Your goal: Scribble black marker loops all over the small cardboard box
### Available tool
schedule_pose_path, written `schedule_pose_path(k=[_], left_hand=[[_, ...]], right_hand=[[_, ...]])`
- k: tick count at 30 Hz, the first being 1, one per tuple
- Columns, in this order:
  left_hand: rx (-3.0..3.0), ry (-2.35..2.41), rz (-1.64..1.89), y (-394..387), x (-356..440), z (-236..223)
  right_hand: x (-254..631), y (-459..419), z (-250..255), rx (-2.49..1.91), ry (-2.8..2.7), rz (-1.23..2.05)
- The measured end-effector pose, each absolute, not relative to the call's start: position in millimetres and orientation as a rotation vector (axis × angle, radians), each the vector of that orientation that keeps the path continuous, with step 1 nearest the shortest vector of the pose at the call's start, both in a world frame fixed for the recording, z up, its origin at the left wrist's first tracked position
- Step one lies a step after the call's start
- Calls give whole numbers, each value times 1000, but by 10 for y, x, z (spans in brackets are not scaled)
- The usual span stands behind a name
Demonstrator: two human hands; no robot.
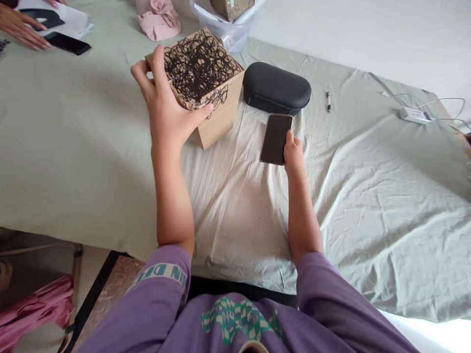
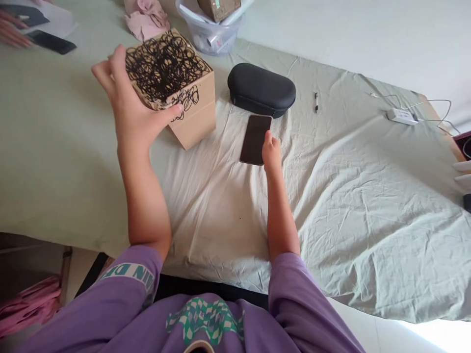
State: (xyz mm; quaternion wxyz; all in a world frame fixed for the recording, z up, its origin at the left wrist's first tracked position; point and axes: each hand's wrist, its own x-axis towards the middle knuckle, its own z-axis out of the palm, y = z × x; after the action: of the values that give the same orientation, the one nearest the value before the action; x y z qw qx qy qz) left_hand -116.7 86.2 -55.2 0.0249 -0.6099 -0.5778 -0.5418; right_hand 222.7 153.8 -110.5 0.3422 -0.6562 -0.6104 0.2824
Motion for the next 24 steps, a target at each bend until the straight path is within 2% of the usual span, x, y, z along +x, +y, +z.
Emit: schedule_pose_path(k=[4,16,21,24], left_hand=[[-1885,-1776,-1687,879,-1172,-569],[-1992,-1771,-1681,801,-1127,-458],[-2035,-1666,-1628,805,-1149,-459],[-2099,-1593,-1636,802,-1172,-437]], right_hand=[[2577,1700,-1229,-2013,-1526,618],[2816,1630,-1183,-2148,-1630,526],[2907,1562,-955,-2070,-1694,607],[2925,1536,-859,-1807,-1771,759]])
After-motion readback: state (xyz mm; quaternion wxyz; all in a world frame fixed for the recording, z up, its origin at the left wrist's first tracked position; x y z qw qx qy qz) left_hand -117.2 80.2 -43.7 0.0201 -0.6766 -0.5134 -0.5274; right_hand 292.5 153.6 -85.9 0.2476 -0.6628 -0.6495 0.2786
